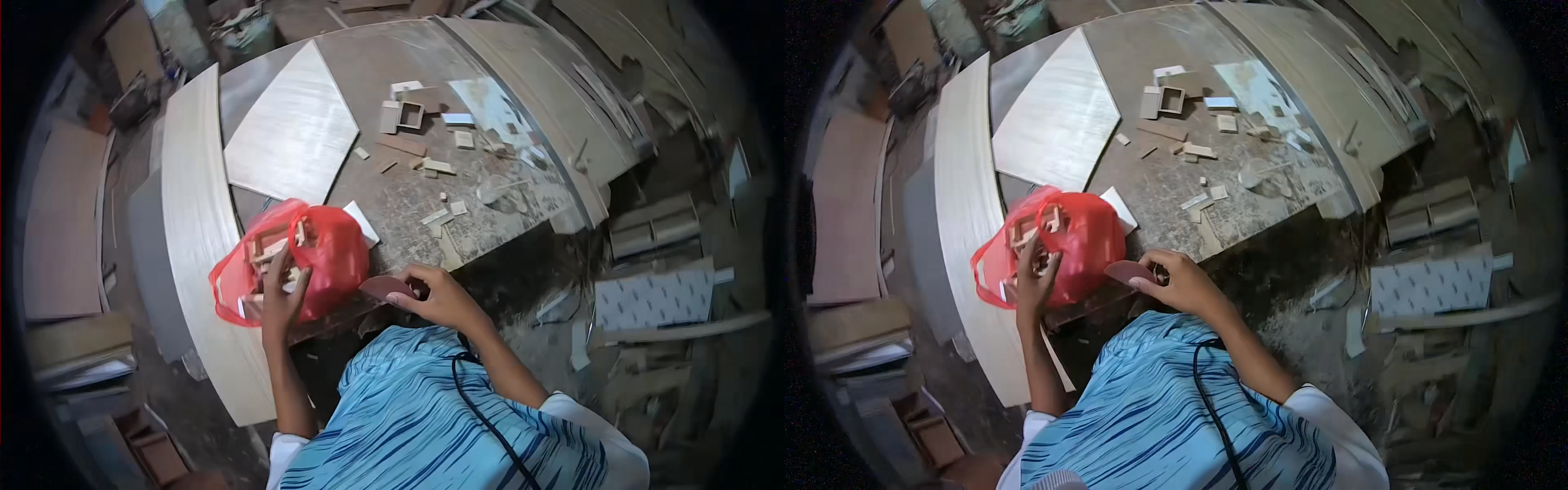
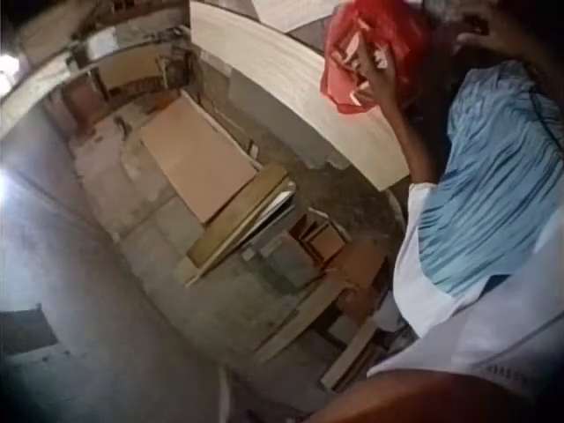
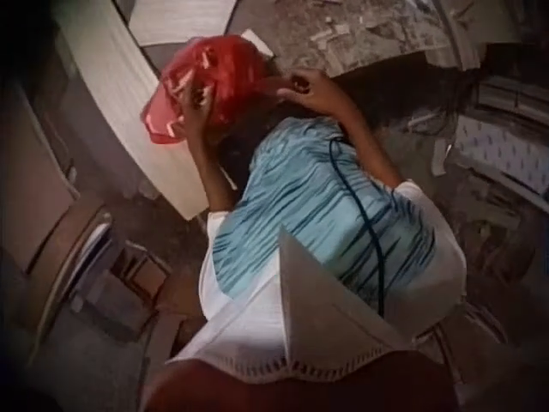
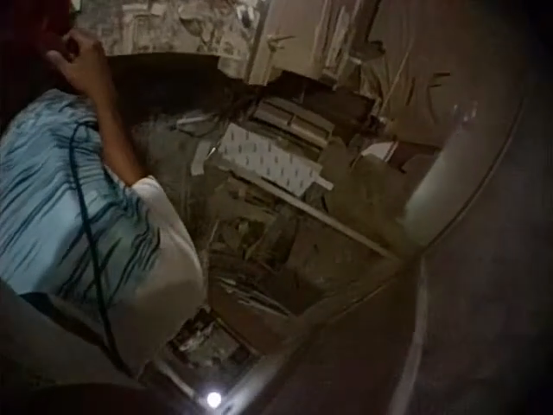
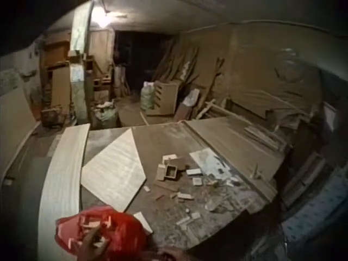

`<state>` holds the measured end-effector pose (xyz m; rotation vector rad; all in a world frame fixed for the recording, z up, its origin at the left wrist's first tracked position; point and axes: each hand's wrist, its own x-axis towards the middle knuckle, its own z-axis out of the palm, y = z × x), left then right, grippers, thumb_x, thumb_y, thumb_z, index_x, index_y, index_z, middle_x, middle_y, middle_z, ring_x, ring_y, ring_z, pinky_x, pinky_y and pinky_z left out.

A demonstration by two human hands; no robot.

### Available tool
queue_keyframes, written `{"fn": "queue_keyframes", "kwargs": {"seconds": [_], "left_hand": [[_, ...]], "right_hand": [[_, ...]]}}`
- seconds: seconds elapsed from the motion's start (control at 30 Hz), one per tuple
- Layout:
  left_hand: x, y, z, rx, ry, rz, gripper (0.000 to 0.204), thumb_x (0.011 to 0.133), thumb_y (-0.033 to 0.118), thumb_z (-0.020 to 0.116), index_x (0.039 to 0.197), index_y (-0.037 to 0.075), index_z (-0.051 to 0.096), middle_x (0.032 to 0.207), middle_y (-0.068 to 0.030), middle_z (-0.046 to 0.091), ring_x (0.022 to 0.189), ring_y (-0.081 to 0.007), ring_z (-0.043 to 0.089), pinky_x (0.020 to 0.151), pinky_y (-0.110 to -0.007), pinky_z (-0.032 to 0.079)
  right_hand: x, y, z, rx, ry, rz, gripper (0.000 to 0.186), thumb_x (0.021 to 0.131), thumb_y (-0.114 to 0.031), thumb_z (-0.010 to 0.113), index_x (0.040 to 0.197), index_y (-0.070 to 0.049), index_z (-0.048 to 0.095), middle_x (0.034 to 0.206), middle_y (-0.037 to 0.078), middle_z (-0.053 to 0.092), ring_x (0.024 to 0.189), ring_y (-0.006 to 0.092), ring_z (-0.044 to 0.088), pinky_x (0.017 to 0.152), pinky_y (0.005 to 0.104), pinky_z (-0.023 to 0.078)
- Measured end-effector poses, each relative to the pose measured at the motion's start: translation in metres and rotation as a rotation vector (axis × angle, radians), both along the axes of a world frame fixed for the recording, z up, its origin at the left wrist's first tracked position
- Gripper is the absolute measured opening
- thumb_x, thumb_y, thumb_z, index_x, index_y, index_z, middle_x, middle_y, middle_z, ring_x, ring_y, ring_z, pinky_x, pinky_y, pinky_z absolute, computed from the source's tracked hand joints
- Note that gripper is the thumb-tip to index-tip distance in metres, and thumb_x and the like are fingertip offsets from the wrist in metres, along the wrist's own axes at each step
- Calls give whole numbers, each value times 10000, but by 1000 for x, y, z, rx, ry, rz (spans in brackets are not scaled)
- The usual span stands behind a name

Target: Sanding small wooden components at a workbench in a workshop.

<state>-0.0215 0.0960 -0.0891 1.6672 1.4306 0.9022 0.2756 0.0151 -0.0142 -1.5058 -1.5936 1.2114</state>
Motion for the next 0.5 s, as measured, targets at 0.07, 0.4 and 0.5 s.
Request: {"fn": "queue_keyframes", "kwargs": {"seconds": [0.07,0.4,0.5], "left_hand": [[6,0,-7,5,31,6,546,899,150,744,1397,70,535,1196,-92,662,1015,-185,625,873,-337,511],[50,-6,38,223,-146,336,387,984,89,631,1349,8,531,1270,-120,621,985,-148,623,790,-270,522],[59,-7,53,245,-345,397,400,1005,95,599,1382,15,492,1246,-125,617,905,-120,612,687,-239,533]], "right_hand": [[14,-2,-10,22,-17,-75,289,892,-251,762,980,-5,638,860,67,643,712,143,571,654,308,486],[91,-6,-108,-126,127,-236,379,867,-344,790,994,-11,659,759,75,665,678,122,609,634,331,498],[130,-4,-156,-166,114,-277,337,876,-301,784,917,-2,633,706,47,621,642,103,566,600,329,477]]}}
